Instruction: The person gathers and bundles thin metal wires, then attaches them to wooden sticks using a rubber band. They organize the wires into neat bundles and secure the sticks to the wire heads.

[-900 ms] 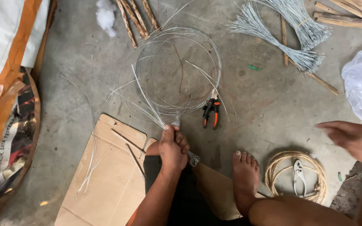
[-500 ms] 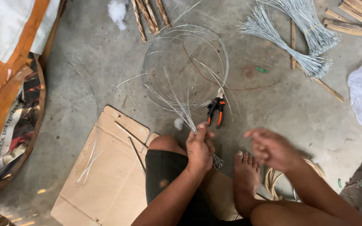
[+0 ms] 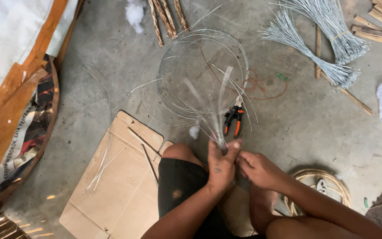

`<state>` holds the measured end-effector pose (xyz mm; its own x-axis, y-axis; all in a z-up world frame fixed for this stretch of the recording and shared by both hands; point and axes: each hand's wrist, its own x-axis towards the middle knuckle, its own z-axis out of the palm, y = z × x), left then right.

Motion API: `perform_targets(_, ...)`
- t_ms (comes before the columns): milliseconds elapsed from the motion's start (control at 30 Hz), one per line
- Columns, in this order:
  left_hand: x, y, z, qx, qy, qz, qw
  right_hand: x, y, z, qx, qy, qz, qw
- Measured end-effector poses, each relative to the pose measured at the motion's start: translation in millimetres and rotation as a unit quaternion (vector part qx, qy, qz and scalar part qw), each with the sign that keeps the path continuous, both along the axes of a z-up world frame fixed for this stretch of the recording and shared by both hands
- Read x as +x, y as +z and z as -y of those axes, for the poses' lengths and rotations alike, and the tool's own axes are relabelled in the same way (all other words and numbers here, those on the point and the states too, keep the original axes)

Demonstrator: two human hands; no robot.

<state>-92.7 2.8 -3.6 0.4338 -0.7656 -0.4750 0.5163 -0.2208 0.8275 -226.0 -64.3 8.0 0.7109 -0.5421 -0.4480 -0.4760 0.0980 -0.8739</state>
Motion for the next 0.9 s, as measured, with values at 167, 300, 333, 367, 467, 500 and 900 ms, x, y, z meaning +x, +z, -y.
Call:
perform_targets(167,5,8,2,0.028,-0.008,0.056,0.998,3,0,0,-0.068,0.038,-0.012,0.997)
perform_targets(300,18,13,15,0.067,0.065,-0.037,0.995,3,-1,-3,-0.089,0.034,0.025,0.995)
perform_targets(333,18,15,20,0.06,0.061,-0.018,0.996,4,1,0,-0.101,0.035,0.042,0.993)
perform_targets(367,18,16,24,0.052,0.059,0.002,0.997,5,3,3,-0.126,0.031,0.026,0.991)
perform_targets(467,16,12,30,0.019,0.058,0.005,0.998,9,4,6,-0.198,0.016,-0.006,0.98)
perform_targets(500,15,8,31,0.007,0.058,-0.005,0.998,10,3,6,-0.22,0.013,-0.006,0.975)
perform_targets(900,33,7,29,-0.017,0.124,-0.051,0.991,9,-34,-11,0.06,-0.018,0.082,0.995)
